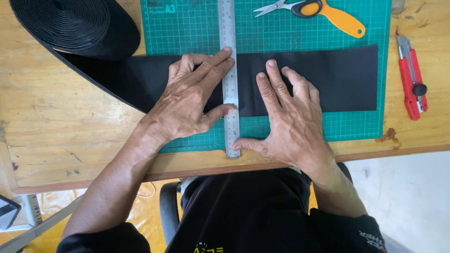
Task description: Measuring and cutting a strip of black material using a ruler and utility knife on a cutting mat.
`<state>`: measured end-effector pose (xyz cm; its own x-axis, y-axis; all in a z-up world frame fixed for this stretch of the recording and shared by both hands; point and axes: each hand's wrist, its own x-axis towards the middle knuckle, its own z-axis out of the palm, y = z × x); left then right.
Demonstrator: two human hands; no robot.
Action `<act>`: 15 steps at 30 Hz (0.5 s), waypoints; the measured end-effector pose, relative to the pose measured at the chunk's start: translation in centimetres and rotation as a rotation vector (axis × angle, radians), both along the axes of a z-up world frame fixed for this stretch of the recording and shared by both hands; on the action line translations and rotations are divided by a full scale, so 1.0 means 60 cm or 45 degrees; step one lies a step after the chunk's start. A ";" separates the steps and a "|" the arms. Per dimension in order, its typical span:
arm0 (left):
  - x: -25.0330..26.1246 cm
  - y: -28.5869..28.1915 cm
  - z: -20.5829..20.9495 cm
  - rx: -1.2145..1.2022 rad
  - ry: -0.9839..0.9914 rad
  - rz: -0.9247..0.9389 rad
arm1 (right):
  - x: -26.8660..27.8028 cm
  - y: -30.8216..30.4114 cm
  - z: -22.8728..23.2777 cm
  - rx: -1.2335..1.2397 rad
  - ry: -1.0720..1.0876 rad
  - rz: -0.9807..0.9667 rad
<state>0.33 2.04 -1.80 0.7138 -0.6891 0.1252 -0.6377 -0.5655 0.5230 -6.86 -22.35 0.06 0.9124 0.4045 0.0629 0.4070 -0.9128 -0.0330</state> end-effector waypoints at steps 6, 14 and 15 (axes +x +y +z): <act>-0.001 0.001 -0.002 -0.006 -0.001 0.000 | -0.001 -0.001 -0.001 -0.003 -0.010 0.004; -0.001 0.001 0.000 -0.010 0.000 -0.006 | -0.001 -0.003 -0.003 -0.004 -0.019 0.013; 0.000 0.000 -0.001 -0.011 -0.001 -0.006 | -0.001 -0.003 -0.003 -0.005 -0.019 0.012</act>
<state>0.32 2.07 -1.84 0.7104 -0.6915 0.1312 -0.6406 -0.5580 0.5275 -6.90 -22.53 -0.13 0.9073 0.4137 0.0751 0.4163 -0.9089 -0.0229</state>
